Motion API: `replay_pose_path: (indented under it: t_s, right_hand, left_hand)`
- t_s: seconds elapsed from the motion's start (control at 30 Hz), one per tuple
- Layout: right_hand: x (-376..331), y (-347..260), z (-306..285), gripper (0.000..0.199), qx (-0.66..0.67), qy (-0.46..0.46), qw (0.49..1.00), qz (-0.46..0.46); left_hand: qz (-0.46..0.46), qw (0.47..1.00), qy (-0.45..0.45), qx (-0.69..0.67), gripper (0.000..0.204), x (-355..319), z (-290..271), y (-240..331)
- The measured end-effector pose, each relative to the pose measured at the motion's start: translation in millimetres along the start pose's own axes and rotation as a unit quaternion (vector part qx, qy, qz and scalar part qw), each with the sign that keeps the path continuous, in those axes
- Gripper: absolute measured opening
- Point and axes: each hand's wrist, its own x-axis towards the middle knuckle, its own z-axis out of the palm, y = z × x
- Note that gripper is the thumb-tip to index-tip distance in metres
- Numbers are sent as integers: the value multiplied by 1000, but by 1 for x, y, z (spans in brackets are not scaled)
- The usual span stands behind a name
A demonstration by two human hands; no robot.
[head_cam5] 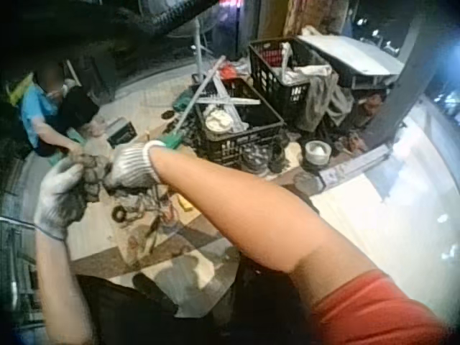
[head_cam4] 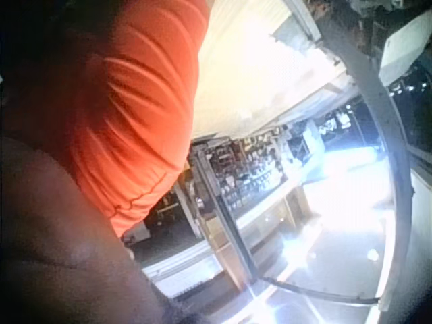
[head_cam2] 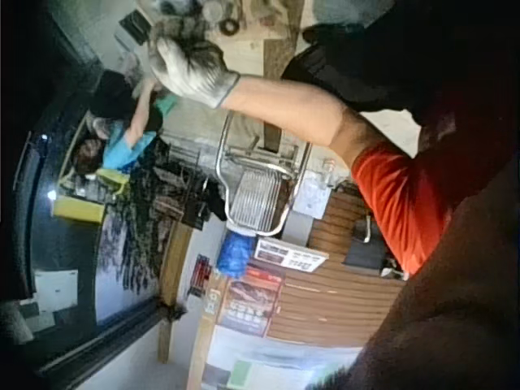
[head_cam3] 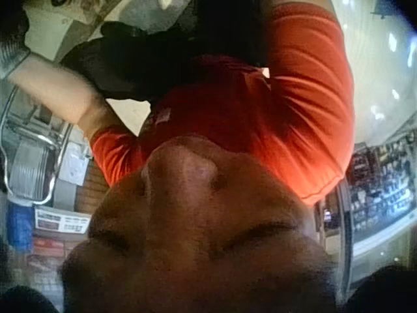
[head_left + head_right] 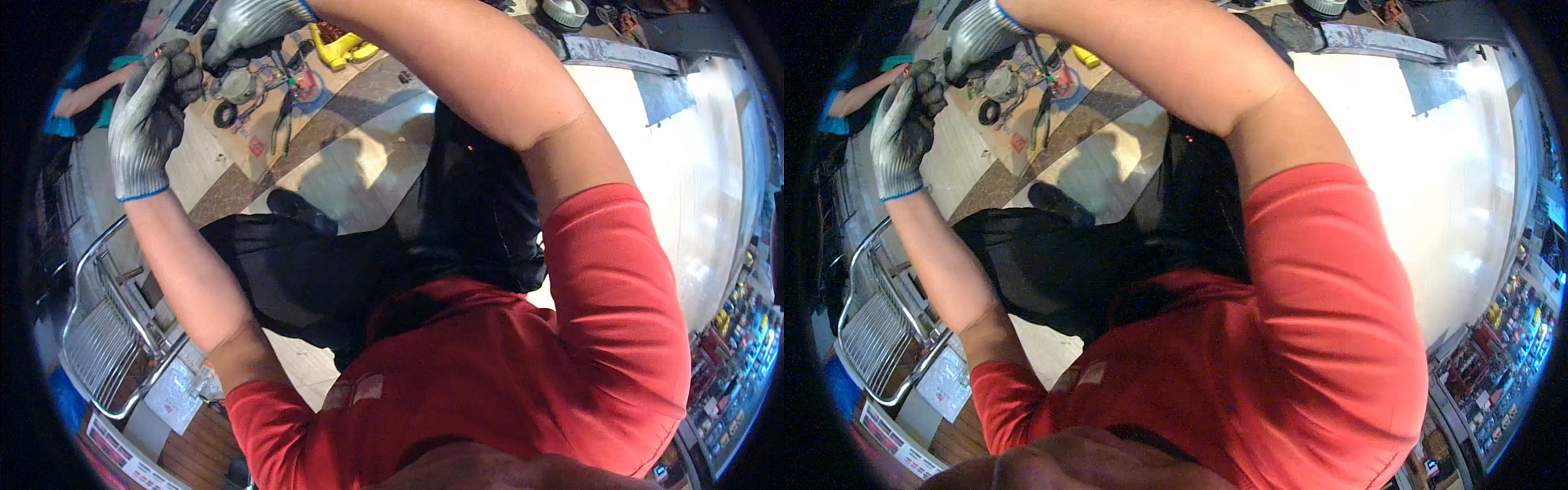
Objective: The person uses pliers to pull a wire through a mechanical component and then wraps thin wire around the copper coils of a motor stator while sitting among various automotive tools and parts.
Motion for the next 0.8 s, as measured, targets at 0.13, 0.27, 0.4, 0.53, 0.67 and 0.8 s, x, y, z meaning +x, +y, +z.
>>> replay_pose_path:
  t_s: [0.13,0.27,0.4,0.53,0.67,0.8]
  right_hand:
    - [-3,13,4,13,-119,-77,990,-8]
    - [-9,-3,-26,33,290,-22,899,328]
    - [-10,-10,-53,38,253,-47,903,345]
    - [-12,36,13,28,-140,-142,972,127]
    - [-8,-26,-53,34,336,50,822,458]
    - [-6,-29,-43,39,307,125,867,372]
  left_hand:
    - [-56,991,20,120,33,-2,38,6]
    - [-71,967,11,246,35,0,34,-7]
    - [-81,972,28,219,35,2,30,-8]
    - [32,956,80,281,34,10,24,-21]
    - [-64,992,95,57,41,7,24,-24]
    - [9,986,79,-143,41,17,30,-23]
